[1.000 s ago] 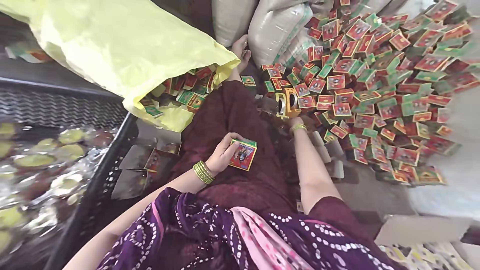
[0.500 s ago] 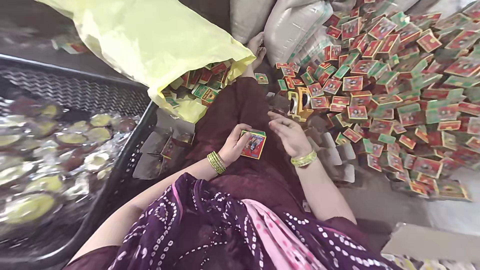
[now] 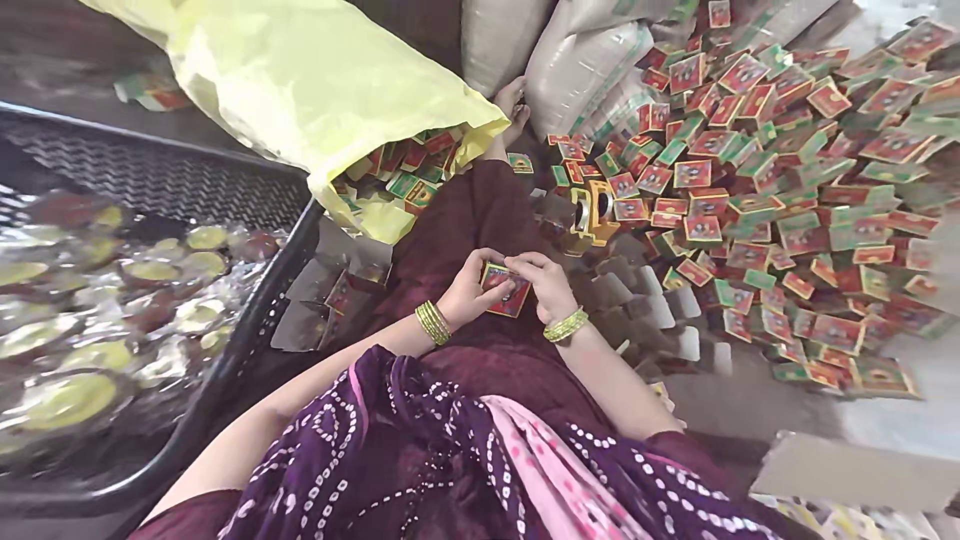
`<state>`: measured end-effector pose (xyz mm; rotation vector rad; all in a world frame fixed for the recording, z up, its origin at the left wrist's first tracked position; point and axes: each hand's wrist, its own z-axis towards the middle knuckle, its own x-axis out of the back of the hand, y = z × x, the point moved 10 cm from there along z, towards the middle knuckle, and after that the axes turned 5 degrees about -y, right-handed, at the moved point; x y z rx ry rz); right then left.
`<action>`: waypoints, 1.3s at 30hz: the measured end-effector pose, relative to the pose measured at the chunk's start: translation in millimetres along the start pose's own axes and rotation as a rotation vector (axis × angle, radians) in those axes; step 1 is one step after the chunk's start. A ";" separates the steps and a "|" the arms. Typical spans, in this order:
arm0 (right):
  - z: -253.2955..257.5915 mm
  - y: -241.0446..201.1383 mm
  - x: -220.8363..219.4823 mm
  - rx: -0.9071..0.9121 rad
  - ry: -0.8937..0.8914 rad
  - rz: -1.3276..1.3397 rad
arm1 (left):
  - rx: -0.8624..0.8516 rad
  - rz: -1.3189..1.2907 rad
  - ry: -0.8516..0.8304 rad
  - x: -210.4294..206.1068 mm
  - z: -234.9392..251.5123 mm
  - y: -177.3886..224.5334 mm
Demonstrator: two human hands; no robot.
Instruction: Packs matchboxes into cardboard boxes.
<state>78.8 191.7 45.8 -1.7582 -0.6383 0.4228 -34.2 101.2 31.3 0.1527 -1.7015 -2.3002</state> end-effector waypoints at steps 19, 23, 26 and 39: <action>22.1 -187.9 210.5 0.547 0.417 0.239 | 0.021 -0.065 -0.063 -2.1 4.8 -10.3; 58.1 -194.2 224.8 0.557 0.455 0.157 | 0.051 -0.057 -0.062 -1.2 8.9 -12.8; 125.8 -132.9 179.1 0.271 0.302 -0.418 | 0.076 -0.056 -0.067 0.2 9.2 -14.5; 164.6 -14.5 132.1 0.002 0.214 -1.206 | 0.105 -0.003 -0.099 1.6 14.8 -20.7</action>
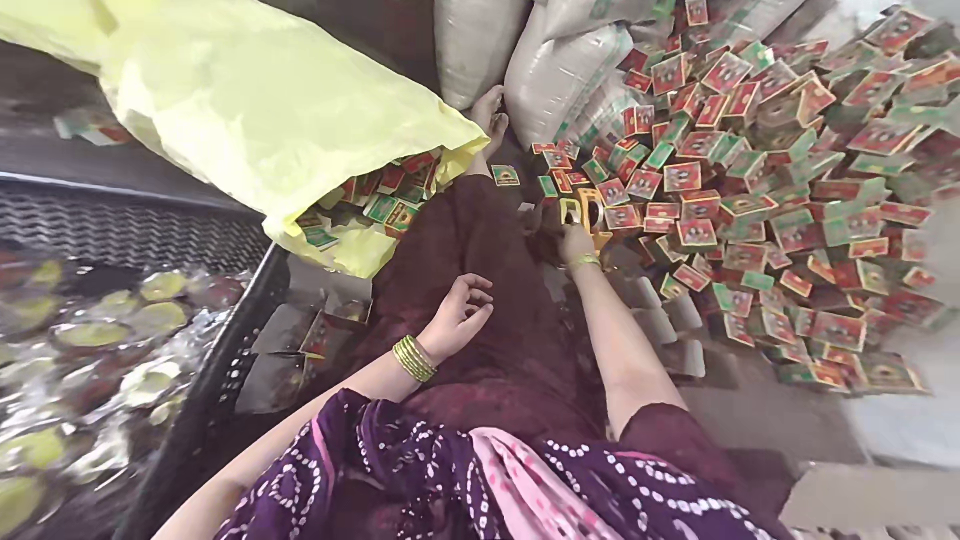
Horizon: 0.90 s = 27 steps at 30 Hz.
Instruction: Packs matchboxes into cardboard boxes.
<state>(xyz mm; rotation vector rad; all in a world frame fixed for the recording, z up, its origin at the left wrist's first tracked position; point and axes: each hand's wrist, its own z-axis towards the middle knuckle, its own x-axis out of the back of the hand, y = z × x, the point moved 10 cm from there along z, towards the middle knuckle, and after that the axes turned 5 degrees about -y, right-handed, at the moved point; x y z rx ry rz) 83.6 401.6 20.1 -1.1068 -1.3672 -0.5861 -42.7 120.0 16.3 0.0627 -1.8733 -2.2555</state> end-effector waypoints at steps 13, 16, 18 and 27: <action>-205.1 -82.6 115.9 0.684 0.364 0.470 | -0.150 0.075 0.016 -14.9 -9.0 22.6; -219.8 -99.7 95.2 0.692 0.251 0.566 | -0.125 0.042 -0.050 -25.2 -19.0 32.0; -229.6 -101.7 82.5 0.655 0.284 0.543 | -0.046 0.021 -0.090 -30.2 -23.3 27.2; -313.6 -125.4 30.5 0.869 0.510 -0.051 | 0.020 -0.006 -0.056 -24.7 -23.1 17.0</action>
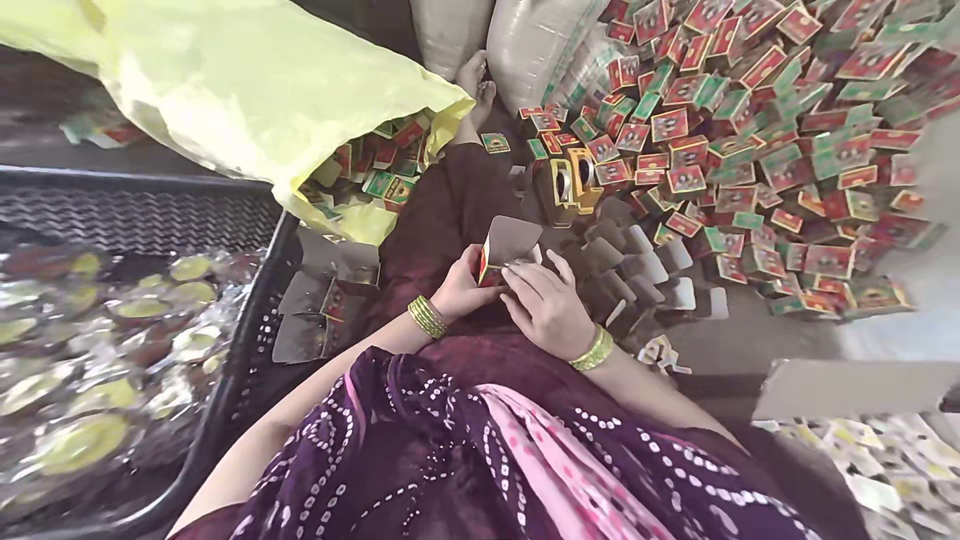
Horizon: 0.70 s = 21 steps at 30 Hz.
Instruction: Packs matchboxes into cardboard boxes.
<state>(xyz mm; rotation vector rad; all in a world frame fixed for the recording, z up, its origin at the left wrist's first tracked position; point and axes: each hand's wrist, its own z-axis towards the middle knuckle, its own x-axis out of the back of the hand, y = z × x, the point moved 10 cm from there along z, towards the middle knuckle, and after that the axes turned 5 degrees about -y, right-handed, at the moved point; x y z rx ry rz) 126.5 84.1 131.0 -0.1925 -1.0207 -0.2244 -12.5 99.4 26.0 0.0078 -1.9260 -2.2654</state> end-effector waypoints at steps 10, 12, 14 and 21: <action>12.8 -0.1 -28.6 -0.129 -0.357 -0.220 | -0.070 0.361 -0.090 -9.2 -7.2 9.2; 10.9 4.4 -20.8 -0.141 -0.346 -0.141 | -0.078 0.352 -0.091 -10.1 -8.2 12.1; 3.5 19.8 8.2 -0.191 -0.172 -0.001 | -0.118 0.289 -0.073 -9.8 -9.1 18.1; -144.4 204.7 131.1 -1.095 0.176 -0.168 | -0.085 0.102 0.034 0.0 -9.0 9.7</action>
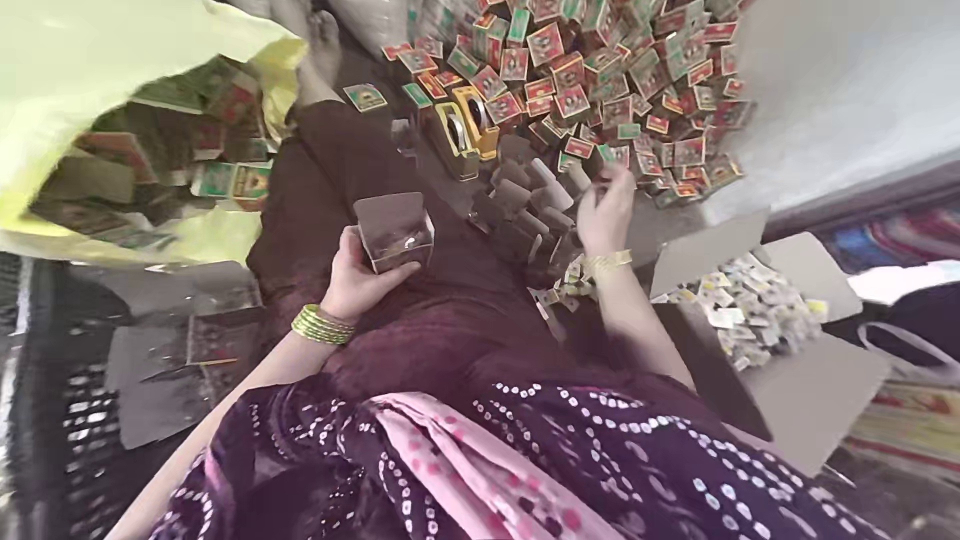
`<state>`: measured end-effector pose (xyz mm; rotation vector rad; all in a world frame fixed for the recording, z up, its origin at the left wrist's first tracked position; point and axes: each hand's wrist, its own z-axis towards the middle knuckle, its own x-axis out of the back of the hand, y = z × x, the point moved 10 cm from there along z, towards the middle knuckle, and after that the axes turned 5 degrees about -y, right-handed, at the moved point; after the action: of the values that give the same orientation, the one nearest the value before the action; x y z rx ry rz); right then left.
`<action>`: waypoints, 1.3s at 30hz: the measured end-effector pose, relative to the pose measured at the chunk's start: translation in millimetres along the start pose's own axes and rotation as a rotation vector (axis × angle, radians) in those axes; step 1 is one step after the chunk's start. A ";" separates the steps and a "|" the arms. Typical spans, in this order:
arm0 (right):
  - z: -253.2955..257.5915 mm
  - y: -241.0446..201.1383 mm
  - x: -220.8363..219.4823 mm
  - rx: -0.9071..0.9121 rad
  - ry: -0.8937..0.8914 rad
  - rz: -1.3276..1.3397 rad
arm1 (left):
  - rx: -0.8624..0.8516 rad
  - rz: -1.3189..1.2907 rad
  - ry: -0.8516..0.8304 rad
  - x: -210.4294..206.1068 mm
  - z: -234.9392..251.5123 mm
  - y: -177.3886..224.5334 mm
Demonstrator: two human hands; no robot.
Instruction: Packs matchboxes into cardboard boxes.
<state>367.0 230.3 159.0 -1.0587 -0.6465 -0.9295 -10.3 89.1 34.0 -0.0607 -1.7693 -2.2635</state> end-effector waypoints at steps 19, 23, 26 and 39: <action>-73.7 161.9 -98.1 -0.398 -1.003 -0.601 | 0.019 -0.011 0.014 -3.7 2.8 2.6; -44.6 96.8 -68.4 -0.256 -0.939 -0.529 | -0.043 -0.064 0.004 -5.2 5.6 8.4; -30.8 15.4 -44.8 0.042 -0.808 -0.171 | -0.013 -0.038 -0.023 -5.9 4.5 5.8; -109.9 -241.1 -93.4 0.713 -0.484 0.329 | -0.078 0.073 -0.103 -6.6 1.1 6.5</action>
<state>112.3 112.2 147.2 -0.6993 -1.0643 -0.1079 -2.6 89.8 39.1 -0.2569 -1.6973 -2.3146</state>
